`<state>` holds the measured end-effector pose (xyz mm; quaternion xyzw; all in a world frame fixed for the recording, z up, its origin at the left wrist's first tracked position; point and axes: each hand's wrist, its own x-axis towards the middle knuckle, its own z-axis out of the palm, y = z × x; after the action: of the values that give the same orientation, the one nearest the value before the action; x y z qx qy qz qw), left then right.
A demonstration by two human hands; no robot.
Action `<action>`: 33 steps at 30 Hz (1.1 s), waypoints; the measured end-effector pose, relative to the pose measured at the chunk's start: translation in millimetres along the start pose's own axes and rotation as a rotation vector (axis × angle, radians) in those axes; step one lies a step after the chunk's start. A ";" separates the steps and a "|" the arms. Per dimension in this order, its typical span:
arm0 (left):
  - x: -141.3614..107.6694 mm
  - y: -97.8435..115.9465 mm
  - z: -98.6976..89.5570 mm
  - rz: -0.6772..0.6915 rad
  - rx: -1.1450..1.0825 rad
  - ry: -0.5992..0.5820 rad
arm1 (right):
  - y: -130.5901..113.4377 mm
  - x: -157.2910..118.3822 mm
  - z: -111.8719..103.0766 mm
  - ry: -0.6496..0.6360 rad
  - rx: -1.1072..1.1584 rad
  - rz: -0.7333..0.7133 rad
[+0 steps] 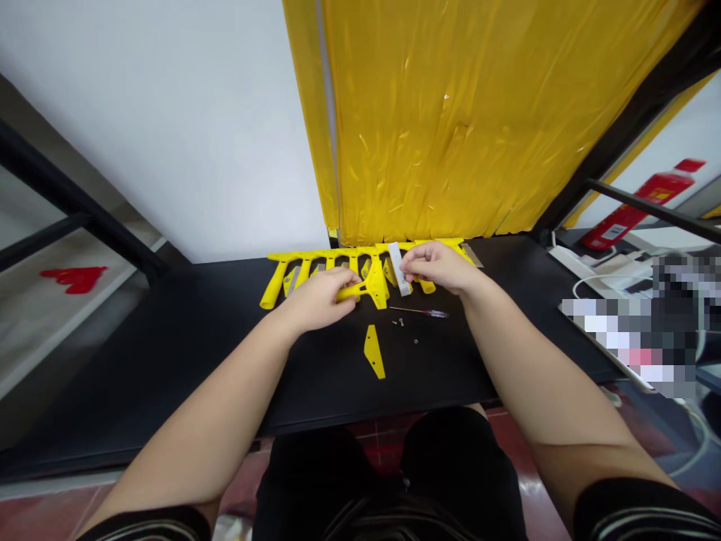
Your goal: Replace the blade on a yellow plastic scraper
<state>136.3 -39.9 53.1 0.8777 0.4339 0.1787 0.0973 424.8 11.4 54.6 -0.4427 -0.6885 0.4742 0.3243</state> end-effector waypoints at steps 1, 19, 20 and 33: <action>-2.0 -1.2 5.5 -0.013 0.008 0.005 | 4.1 0.8 3.7 0.009 0.022 0.021; -15.9 -5.3 20.7 -0.027 0.030 0.037 | 30.4 -6.7 26.7 -0.107 0.291 -0.042; -15.9 -5.7 20.8 -0.027 0.031 0.039 | 30.8 -6.4 26.9 -0.113 0.288 -0.054; -16.6 -6.5 24.7 -0.028 0.063 0.016 | 35.3 -2.8 26.5 0.010 0.222 -0.093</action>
<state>132.1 -49.5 24.5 0.8728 0.4522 0.1705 0.0686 413.6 4.7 12.3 -0.3742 -0.6500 0.5295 0.3964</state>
